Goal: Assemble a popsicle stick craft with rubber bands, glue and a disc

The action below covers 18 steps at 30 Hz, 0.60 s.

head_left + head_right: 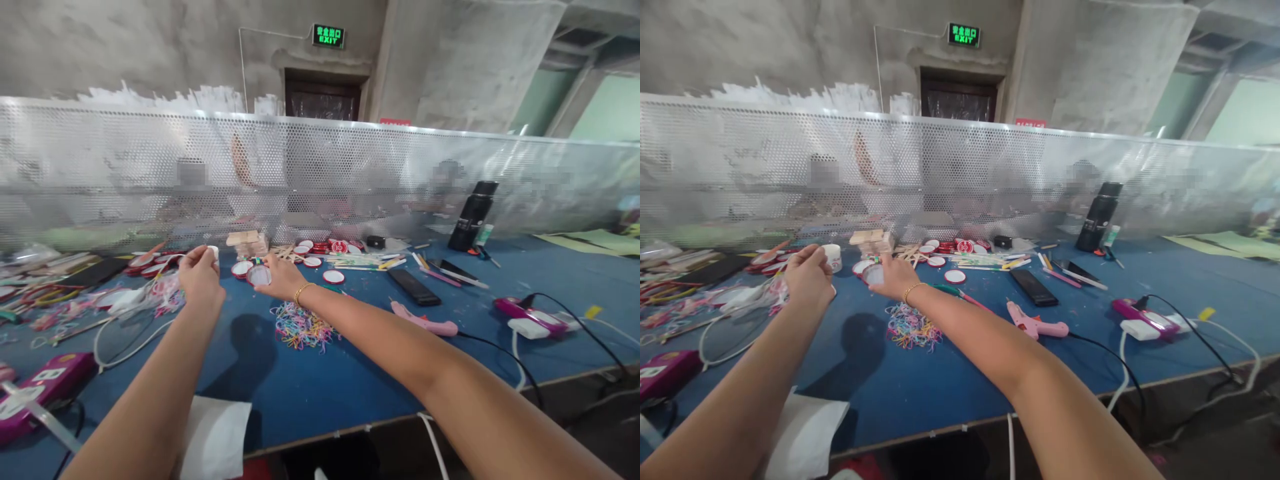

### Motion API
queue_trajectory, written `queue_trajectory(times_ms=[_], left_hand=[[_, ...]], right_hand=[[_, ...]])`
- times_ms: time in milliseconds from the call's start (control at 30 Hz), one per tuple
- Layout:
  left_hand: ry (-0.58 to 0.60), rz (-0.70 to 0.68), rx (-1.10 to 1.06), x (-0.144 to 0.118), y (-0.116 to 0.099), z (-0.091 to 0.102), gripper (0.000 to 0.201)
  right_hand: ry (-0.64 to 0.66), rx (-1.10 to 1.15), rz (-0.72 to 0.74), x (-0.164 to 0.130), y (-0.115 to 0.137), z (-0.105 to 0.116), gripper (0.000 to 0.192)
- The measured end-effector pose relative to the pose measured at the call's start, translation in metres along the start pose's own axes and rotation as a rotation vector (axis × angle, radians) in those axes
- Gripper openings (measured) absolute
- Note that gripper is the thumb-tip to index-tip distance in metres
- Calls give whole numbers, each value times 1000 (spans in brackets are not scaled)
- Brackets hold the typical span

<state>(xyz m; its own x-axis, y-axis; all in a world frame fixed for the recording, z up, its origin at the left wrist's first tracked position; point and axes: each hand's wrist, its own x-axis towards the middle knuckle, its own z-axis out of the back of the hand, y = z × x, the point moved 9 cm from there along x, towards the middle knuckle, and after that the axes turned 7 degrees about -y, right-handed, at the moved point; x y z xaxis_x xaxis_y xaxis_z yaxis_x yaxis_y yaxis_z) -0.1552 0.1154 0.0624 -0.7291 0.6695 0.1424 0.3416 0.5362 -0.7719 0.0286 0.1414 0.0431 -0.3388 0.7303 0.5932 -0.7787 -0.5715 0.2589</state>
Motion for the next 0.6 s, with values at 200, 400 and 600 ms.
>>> queue_trajectory(times_ms=[200,400,600], left_hand=[[14,-75,15,3,-1,2,26],[28,-108,128,-1,-6,0,23],[36,-82,89,-4,-7,-2,25]], right_hand=[[-17,-70,34,59,4,-46,72],[39,-134,49,85,7,-77,76],[105,-121,-5,93,-5,-93,73]])
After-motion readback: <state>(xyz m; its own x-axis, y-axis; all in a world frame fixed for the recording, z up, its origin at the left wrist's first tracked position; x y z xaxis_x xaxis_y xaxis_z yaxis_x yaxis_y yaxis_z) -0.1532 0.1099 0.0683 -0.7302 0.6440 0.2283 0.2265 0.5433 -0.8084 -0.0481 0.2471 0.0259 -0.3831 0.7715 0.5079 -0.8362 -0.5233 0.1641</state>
